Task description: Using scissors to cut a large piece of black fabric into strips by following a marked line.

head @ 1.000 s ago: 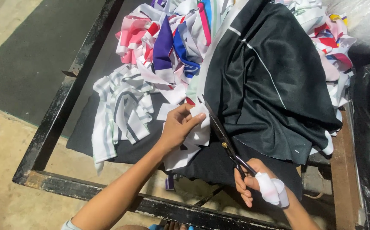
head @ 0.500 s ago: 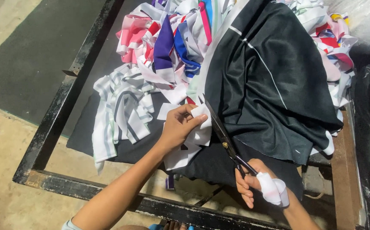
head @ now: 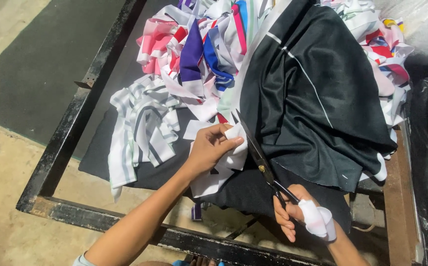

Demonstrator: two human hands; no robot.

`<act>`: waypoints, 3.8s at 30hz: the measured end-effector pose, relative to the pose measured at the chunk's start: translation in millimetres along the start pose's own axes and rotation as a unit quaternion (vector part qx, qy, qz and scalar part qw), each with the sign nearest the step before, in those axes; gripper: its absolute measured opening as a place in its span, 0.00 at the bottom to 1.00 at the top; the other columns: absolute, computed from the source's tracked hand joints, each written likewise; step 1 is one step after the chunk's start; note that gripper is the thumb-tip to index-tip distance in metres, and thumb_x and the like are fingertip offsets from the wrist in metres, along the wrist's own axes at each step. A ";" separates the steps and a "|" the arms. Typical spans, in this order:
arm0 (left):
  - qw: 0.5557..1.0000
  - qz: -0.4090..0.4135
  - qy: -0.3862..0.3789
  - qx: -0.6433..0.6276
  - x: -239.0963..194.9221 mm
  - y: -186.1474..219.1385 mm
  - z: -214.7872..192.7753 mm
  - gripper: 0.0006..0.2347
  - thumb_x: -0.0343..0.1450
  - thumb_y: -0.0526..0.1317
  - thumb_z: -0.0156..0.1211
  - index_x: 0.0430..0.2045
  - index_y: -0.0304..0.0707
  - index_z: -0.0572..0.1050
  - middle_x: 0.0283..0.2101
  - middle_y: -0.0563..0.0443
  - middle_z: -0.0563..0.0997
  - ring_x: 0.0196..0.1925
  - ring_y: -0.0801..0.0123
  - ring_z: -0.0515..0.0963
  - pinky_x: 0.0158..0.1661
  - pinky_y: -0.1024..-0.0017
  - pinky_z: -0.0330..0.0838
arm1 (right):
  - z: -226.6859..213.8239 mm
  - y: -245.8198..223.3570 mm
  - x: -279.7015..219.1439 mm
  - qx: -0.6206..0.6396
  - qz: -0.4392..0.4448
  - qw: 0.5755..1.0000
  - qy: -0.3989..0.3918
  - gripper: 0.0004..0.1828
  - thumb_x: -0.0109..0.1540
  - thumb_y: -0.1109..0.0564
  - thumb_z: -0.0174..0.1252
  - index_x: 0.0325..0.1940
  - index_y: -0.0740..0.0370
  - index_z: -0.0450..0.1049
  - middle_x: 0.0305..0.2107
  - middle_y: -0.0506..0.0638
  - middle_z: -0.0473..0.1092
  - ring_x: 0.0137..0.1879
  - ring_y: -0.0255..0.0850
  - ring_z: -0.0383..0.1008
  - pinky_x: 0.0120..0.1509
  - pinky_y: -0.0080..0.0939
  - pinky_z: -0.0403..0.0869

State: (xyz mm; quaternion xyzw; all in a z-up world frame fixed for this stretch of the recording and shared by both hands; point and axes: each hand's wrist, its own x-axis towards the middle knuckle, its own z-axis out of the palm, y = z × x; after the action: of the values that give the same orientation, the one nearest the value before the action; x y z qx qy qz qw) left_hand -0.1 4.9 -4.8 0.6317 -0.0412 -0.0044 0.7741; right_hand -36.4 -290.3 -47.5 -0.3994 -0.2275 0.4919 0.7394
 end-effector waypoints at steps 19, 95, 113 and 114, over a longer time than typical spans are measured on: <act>0.999 -0.016 -0.050 0.006 -4.4 1.0 4.3 0.07 0.68 0.38 0.71 0.21 0.40 0.78 0.38 0.53 0.83 0.24 0.83 0.65 0.29 0.82 0.58 | 11.6 -7.4 -0.1 -0.005 -0.004 0.999 0.048 0.29 0.65 0.41 0.63 0.24 0.67 0.64 0.13 0.56 0.63 0.15 0.51 0.73 0.13 0.39 0.66; 0.683 0.233 -0.155 0.675 85.5 9.6 -57.1 0.40 0.71 0.70 0.44 0.77 0.54 0.47 0.81 0.42 0.40 0.81 0.48 0.50 0.59 0.58 0.61 | 22.4 -51.4 22.5 -0.423 -0.110 0.714 0.547 0.08 0.59 0.55 0.66 0.33 0.63 0.80 0.46 0.53 0.82 0.28 0.39 0.86 0.29 0.32 0.82; 0.785 0.411 -0.217 0.410 -27.9 5.0 44.1 0.13 0.80 0.41 0.49 0.51 0.31 0.76 0.57 0.41 0.81 0.42 0.55 0.81 0.39 0.61 0.69 | 4.3 -25.0 17.0 -0.218 -0.078 0.762 0.605 0.13 0.62 0.53 0.65 0.34 0.66 0.78 0.20 0.49 0.66 0.22 0.34 0.68 0.22 0.38 0.81; 0.784 0.413 -0.215 0.411 -19.3 2.2 37.0 0.13 0.80 0.41 0.49 0.51 0.31 0.76 0.57 0.41 0.81 0.42 0.55 0.81 0.39 0.61 0.69 | -1.0 -24.2 15.5 -0.219 -0.080 0.763 0.603 0.13 0.62 0.53 0.65 0.34 0.66 0.78 0.20 0.49 0.66 0.22 0.34 0.68 0.22 0.38 0.81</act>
State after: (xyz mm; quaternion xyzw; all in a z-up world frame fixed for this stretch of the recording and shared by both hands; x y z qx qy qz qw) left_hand -22.0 -29.7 3.6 0.7955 -0.4610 0.1971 0.3404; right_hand -16.1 -281.4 -29.3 -0.7452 0.1327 0.0257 0.6530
